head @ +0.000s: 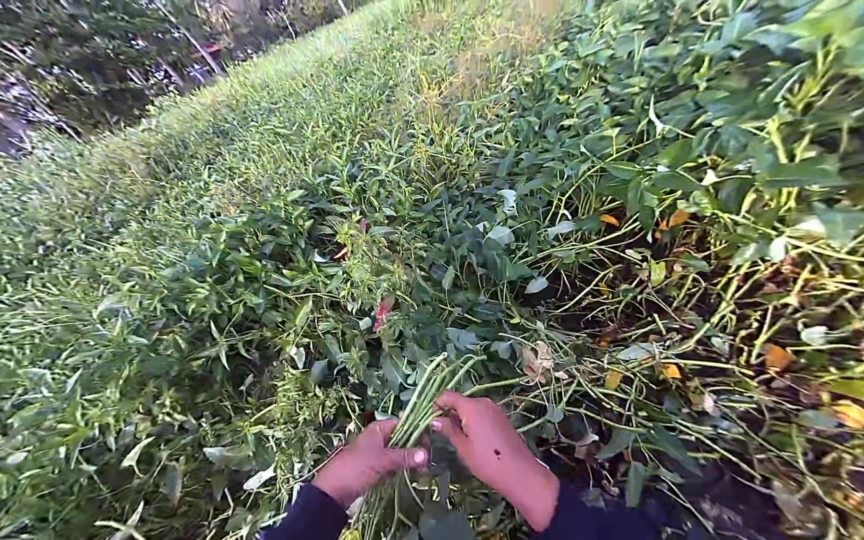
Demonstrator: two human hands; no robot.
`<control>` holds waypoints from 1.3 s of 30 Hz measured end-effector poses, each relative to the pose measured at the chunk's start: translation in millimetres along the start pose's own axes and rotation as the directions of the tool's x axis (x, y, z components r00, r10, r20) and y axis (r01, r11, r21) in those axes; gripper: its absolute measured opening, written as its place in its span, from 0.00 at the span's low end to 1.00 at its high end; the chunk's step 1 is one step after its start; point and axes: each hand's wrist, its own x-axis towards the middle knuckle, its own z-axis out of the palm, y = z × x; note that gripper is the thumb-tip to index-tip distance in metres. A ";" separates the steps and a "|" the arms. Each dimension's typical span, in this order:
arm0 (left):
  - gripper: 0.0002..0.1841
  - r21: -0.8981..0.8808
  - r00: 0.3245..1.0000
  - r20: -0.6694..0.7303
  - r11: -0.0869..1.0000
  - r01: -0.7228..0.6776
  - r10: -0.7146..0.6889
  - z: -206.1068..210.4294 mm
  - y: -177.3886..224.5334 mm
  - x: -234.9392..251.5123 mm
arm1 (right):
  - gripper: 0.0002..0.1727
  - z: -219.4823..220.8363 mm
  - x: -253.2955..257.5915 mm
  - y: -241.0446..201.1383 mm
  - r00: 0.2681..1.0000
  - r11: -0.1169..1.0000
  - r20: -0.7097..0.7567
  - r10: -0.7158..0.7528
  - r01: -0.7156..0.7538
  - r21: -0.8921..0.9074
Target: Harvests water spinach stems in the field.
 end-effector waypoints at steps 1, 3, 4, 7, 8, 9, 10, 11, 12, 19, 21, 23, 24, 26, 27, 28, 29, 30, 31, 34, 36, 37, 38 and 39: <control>0.13 -0.023 1.000 0.012 0.999 0.022 -0.022 0.4 -5.1 -0.8 | 0.20 2.4 0.9 7.5 1.000 0.998 0.000 -0.017 0.017 0.065; 0.10 -0.083 0.999 -0.030 0.996 0.036 -0.038 -2.7 -14.7 -5.5 | 0.26 4.8 1.7 23.3 0.999 0.962 -0.032 -0.028 0.036 0.272; 0.10 -0.114 0.998 -0.054 0.993 0.036 -0.042 -5.7 -17.6 -9.8 | 0.29 4.0 2.1 28.4 0.999 0.935 -0.047 -0.005 0.021 0.355; 0.09 -0.156 0.995 -0.082 0.987 0.045 -0.059 -11.7 -23.5 -23.7 | 0.34 6.9 7.2 35.0 0.990 0.874 -0.075 0.116 -0.066 0.482; 0.10 -0.172 0.994 -0.092 0.984 0.045 -0.062 -13.7 -26.7 -28.2 | 0.34 8.8 9.2 33.4 0.983 0.862 -0.091 0.157 -0.092 0.498; 0.10 -0.188 0.992 -0.110 0.981 0.039 -0.061 -16.8 -29.6 -32.6 | 0.34 8.9 12.4 31.0 0.976 0.856 -0.106 0.191 -0.113 0.504; 0.11 -0.208 0.990 -0.127 0.978 0.029 -0.057 -20.3 -33.2 -38.2 | 0.34 8.4 15.5 29.5 0.969 0.856 -0.120 0.218 -0.130 0.500; 0.12 -0.238 0.989 -0.138 0.971 0.011 -0.045 -23.4 -37.0 -45.7 | 0.33 8.3 18.4 30.2 0.963 0.860 -0.125 0.238 -0.149 0.489; 0.14 -0.278 0.991 -0.130 0.961 -0.019 -0.018 -27.0 -41.3 -53.3 | 0.33 8.4 21.3 32.5 0.963 0.870 -0.118 0.244 -0.164 0.466; 0.07 -0.262 0.990 -0.138 0.962 -0.073 0.037 -47.5 -56.5 -97.2 | 0.32 6.8 44.8 27.8 0.970 0.988 -0.195 0.148 -0.154 -0.019; 0.04 -0.264 0.954 -0.300 0.960 -0.090 0.007 -58.8 -64.9 -117.5 | 0.33 4.1 53.0 38.1 0.961 0.973 -0.189 0.200 -0.217 -0.075; 0.06 -0.320 0.876 -0.482 0.928 -0.189 0.012 -74.1 -69.3 -126.7 | 0.36 7.9 51.1 30.5 0.993 0.992 -0.015 0.117 -0.118 -0.052; 0.10 -0.357 0.840 -0.543 0.902 -0.244 0.013 -79.4 -72.2 -127.2 | 0.37 14.8 44.6 20.7 0.991 1.000 0.131 0.027 -0.026 -0.009; 0.15 -0.443 0.787 -0.617 0.827 -0.346 -0.002 -80.8 -71.6 -125.0 | 0.40 17.8 33.2 0.5 0.949 0.995 0.307 -0.066 0.041 0.086; 0.16 -0.478 0.768 -0.641 0.788 -0.390 -0.009 -79.6 -66.9 -124.0 | 0.41 5.5 31.8 -3.5 0.968 0.995 0.248 -0.041 0.017 0.100; 0.16 -0.508 0.752 -0.659 0.750 -0.424 -0.021 -77.7 -61.5 -124.1 | 0.40 -13.3 31.7 0.6 0.995 0.995 0.095 0.030 -0.039 0.094; 0.16 -0.525 0.741 -0.671 0.730 -0.439 -0.037 -76.2 -56.1 -124.9 | 0.38 -35.1 32.8 13.1 0.987 0.991 -0.106 0.124 -0.119 0.054; 0.15 -0.525 0.731 -0.681 0.728 -0.442 -0.048 -75.0 -51.8 -124.5 | 0.36 -56.8 35.6 33.7 0.935 0.975 -0.283 0.213 -0.223 -0.005; 0.13 -0.511 0.720 -0.692 0.739 -0.440 -0.049 -72.9 -48.7 -121.6 | 0.35 -77.0 40.7 60.6 0.876 0.932 -0.367 0.314 -0.358 -0.057; 0.07 -0.437 0.702 -0.710 0.811 -0.389 -0.046 -54.6 -39.9 -98.0 | 0.23 -108.3 43.3 125.6 0.816 0.805 -0.269 0.511 -0.565 -0.183; 0.08 -0.380 0.717 -0.697 0.858 -0.345 -0.020 -37.4 -24.7 -75.9 | 0.18 -115.8 40.9 115.9 0.870 0.862 -0.234 0.434 -0.476 -0.174; 0.09 -0.348 0.727 -0.686 0.880 -0.324 -0.003 -28.1 -17.8 -65.7 | 0.17 -112.0 36.5 93.5 0.895 0.897 -0.255 0.365 -0.412 -0.160; 0.09 -0.315 0.735 -0.677 0.895 -0.316 0.021 -18.3 -12.4 -55.3 | 0.16 -102.1 29.8 65.7 0.912 0.928 -0.287 0.292 -0.342 -0.144; 0.10 -0.288 0.742 -0.669 0.903 -0.320 0.050 -8.2 -7.4 -44.1 | 0.15 -88.1 22.6 35.8 0.922 0.955 -0.317 0.222 -0.271 -0.119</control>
